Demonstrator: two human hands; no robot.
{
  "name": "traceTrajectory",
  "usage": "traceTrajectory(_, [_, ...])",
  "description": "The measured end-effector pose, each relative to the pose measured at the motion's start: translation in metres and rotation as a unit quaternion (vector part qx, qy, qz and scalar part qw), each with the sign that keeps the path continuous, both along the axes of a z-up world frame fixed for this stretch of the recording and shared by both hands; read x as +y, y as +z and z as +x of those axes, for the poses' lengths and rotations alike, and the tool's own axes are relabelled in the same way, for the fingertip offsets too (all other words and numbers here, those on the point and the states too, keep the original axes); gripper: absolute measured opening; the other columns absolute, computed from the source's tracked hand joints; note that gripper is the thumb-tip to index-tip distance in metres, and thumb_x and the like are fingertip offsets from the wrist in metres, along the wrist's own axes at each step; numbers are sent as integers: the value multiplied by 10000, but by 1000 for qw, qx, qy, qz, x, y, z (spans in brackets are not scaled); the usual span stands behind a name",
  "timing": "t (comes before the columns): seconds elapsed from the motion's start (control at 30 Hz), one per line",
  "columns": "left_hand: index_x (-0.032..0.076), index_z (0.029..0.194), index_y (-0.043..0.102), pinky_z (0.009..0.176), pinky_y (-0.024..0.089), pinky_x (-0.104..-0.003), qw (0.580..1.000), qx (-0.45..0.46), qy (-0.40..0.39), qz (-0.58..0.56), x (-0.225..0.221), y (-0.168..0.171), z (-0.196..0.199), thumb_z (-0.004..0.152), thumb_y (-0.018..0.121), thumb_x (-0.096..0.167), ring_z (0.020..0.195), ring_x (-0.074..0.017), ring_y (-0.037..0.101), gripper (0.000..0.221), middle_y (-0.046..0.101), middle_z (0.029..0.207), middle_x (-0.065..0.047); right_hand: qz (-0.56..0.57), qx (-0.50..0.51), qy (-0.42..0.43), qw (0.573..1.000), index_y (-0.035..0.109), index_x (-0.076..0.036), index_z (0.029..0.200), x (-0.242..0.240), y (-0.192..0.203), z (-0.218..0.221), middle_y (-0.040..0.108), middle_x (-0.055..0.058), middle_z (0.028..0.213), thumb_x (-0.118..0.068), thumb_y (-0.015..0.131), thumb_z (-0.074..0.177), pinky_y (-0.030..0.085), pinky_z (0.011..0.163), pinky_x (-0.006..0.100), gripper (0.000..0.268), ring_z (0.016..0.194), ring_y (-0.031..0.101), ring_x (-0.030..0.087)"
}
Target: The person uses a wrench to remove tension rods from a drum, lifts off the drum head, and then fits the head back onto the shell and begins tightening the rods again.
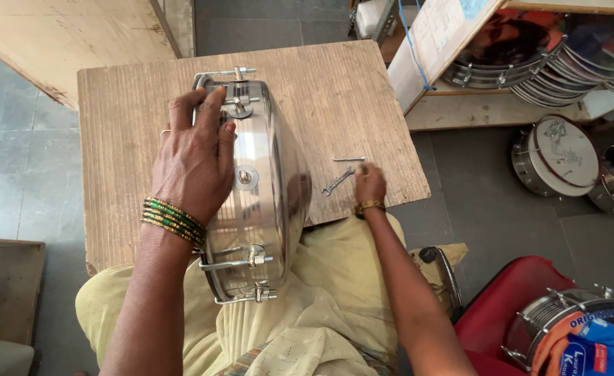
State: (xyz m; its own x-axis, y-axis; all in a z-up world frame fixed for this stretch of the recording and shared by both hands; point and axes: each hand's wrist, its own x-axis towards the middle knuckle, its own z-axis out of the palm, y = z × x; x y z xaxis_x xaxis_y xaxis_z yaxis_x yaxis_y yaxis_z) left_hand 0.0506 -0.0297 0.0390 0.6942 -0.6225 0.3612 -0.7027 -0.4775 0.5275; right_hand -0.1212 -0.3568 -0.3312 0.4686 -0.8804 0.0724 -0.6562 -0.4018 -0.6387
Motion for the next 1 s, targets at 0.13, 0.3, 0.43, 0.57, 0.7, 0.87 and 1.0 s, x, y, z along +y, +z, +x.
traceTrajectory(0.13, [76,1466,518,942,501,-534,1000,-3,-1,3,0,-3,1,1050,518,194,1126,-439,617,432,495,1441,-227,-141,2,219,965,757,-177,1075,32,20,-4,693,85,1118,-71,715,842,548,915,427,260,1047,632,342])
traceTrajectory(0.3, [82,1477,527,964,506,-528,999,-39,-1,-3,1,-6,1,1067,520,195,1166,-446,616,425,497,1451,-218,-183,138,297,927,747,-171,989,50,32,3,655,68,1095,-149,738,795,501,853,450,196,1044,593,315])
traceTrajectory(0.43, [81,1462,516,932,502,-530,1000,-1,3,12,0,-4,0,1057,500,192,1121,-443,627,421,482,1462,-229,-226,194,314,902,725,-153,955,50,31,3,616,70,1040,-122,688,885,472,895,423,85,1047,580,280])
traceTrajectory(0.57, [85,1445,520,929,497,-539,1000,-8,8,19,-2,-2,-2,1041,508,196,1094,-449,626,419,492,1443,-225,-189,187,326,907,715,-137,939,45,33,2,606,79,1046,-165,728,810,454,903,437,132,1052,566,295])
traceTrajectory(0.7, [85,1425,525,941,493,-545,1000,-15,13,7,-3,-2,-4,1038,510,188,1104,-431,636,400,505,1418,-227,-157,185,327,913,695,-114,930,45,39,1,603,101,1014,-209,752,780,442,878,464,187,1022,571,303])
traceTrajectory(0.87, [68,1359,552,909,492,-557,999,-16,40,2,2,0,-12,1022,527,168,1052,-453,624,353,519,1383,-237,-187,186,313,912,677,-129,936,50,24,-4,656,83,952,-163,691,850,450,891,460,93,988,619,291])
traceTrajectory(1.0, [82,1198,603,854,525,-538,994,76,74,-24,7,3,-13,1010,584,208,1008,-431,651,227,548,1295,-220,-130,25,250,959,661,-99,957,48,14,-7,666,139,904,-125,659,868,497,782,465,92,888,627,337])
